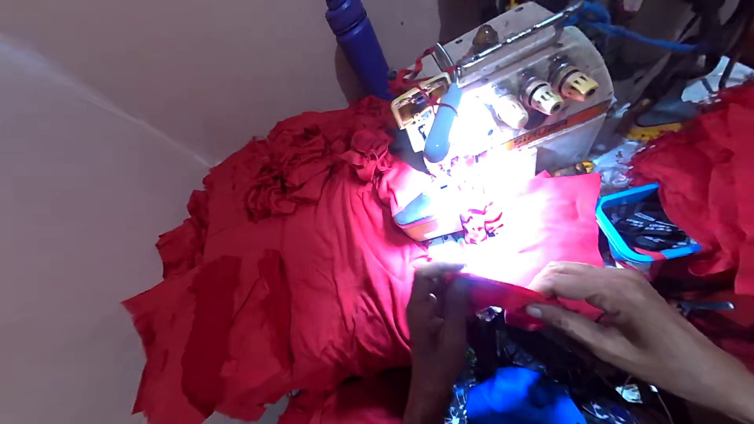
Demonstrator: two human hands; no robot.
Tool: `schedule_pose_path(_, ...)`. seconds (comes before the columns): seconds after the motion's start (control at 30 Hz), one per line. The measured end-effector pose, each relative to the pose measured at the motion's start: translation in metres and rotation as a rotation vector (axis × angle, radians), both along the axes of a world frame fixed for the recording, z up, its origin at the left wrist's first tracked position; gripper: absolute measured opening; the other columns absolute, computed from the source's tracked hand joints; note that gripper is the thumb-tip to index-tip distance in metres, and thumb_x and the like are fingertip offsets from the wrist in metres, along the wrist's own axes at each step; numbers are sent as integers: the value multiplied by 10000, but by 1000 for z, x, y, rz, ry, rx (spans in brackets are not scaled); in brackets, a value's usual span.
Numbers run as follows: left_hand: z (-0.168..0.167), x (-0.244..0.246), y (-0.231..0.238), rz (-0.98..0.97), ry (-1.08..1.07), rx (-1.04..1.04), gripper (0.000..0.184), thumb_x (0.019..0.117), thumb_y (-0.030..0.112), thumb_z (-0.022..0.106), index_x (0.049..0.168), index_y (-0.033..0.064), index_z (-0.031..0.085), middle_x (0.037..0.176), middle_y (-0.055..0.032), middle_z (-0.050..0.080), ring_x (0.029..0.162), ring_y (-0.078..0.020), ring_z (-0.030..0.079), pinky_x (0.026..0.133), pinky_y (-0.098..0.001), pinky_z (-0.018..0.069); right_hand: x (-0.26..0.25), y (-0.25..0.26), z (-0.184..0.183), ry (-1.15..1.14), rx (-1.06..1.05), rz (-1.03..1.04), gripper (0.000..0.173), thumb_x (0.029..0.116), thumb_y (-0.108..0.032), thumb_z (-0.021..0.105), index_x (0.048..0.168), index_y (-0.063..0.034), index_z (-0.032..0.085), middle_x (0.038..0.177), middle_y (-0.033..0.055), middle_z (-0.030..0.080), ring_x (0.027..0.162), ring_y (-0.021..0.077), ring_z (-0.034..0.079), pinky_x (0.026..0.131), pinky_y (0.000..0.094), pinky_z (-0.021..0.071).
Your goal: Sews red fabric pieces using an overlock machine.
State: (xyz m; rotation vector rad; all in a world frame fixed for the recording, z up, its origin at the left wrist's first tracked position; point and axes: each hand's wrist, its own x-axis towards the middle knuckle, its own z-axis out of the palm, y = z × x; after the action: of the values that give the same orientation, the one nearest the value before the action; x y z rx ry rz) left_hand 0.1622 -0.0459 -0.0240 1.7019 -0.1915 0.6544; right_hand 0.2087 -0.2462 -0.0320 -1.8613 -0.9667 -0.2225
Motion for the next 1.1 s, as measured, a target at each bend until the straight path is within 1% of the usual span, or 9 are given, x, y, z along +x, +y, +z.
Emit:
schedule_pose_path(0.1,38,22,31,111,-78,283,264,930,58,663,1170,-36,606,909,62,705,797,69,637,727,-140,546,7,27,9,66,95,-10,257,983,-282,604,899,-74,728,797,-25,658,776,-53,579,711,107,460)
schedule_pose_path(0.2,57,58,58,61,-28,460,328,916,53,702,1231,8,619,968,-23,712,839,-20,670,767,-201,560,26,61,10,153,178,-138,151,898,-224,684,838,-89,712,722,-70,614,666,-69,542,617,113,449)
schedule_pose_path(0.33,38,100,73,67,177,572,272,906,24,719,1169,15,647,938,-165,699,760,-253,674,665,-424,561,57,94,-12,381,188,-269,152,899,-162,732,884,-13,713,721,19,651,630,48,613,622,253,538)
schedule_pose_path(0.4,27,111,69,121,252,565,217,923,73,722,1129,30,670,925,-169,687,750,-276,659,663,-462,549,59,101,-20,455,160,-271,184,924,-156,715,938,28,706,757,50,648,651,69,606,644,269,538)
schedule_pose_path(0.53,10,118,58,362,69,722,241,892,144,751,1100,30,708,1102,-178,672,1016,-346,636,837,-548,485,46,105,-25,520,217,-299,182,925,-150,705,955,27,680,731,-19,634,637,-15,618,622,171,551)
schedule_pose_path(0.7,-13,96,35,522,-108,820,117,885,129,711,891,29,771,920,-141,725,883,-302,678,783,-454,497,21,99,-37,480,324,-293,263,919,-154,678,1081,53,679,815,-15,697,661,-17,665,618,164,584)
schedule_pose_path(0.83,-23,82,18,577,-31,837,144,871,103,702,957,47,804,996,-141,758,991,-320,703,945,-462,503,12,98,-39,416,408,-330,152,914,-128,678,946,20,688,786,-42,693,644,-32,662,599,141,582)
schedule_pose_path(0.93,-22,88,16,568,2,817,185,874,109,693,1010,43,799,1023,-148,756,994,-316,707,946,-452,515,19,101,-32,403,429,-364,107,893,-114,687,888,-12,655,725,-72,653,609,-44,637,580,130,565)
schedule_pose_path(1.1,-14,96,16,537,109,748,212,876,86,689,1050,-14,758,1060,-187,737,1059,-332,692,969,-451,513,38,106,-26,396,449,-372,231,899,-98,680,1081,29,614,735,-79,674,619,-40,659,589,131,576)
